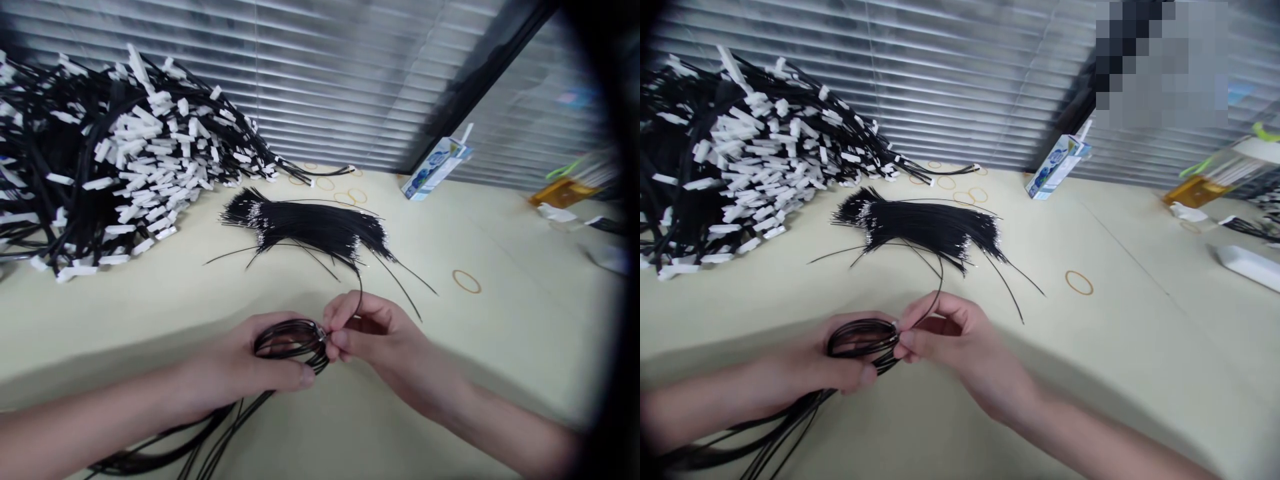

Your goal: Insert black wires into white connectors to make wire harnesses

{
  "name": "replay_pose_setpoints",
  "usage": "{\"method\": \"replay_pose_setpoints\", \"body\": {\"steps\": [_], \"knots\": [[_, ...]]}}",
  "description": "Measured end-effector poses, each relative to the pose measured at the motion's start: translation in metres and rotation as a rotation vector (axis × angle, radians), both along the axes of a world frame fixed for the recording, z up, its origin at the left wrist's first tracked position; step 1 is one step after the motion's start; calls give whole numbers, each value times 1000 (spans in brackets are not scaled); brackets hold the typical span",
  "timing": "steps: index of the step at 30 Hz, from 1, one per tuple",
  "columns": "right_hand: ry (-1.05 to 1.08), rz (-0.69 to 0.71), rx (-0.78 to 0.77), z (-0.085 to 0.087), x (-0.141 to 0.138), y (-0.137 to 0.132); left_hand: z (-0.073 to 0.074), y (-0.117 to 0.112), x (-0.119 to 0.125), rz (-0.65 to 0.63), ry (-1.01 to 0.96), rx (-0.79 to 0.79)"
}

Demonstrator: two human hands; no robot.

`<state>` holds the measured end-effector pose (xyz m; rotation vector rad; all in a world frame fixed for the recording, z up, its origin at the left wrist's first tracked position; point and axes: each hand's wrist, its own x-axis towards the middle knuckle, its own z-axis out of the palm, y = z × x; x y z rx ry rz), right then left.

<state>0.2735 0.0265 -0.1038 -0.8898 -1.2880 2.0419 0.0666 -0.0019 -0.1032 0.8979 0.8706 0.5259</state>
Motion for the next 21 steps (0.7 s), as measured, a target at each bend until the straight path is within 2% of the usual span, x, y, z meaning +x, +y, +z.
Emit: {"method": "replay_pose_setpoints", "body": {"steps": [7, 17, 21], "knots": [[-124, -37, 168, -4, -2, -8, 0, -1, 1, 9, 13, 19], [-138, -67, 99, -5, -5, -8, -3, -2, 1, 49, 5, 44], [-157, -89, 185, -8, -3, -7, -4, -1, 1, 47, 18, 47]]}}
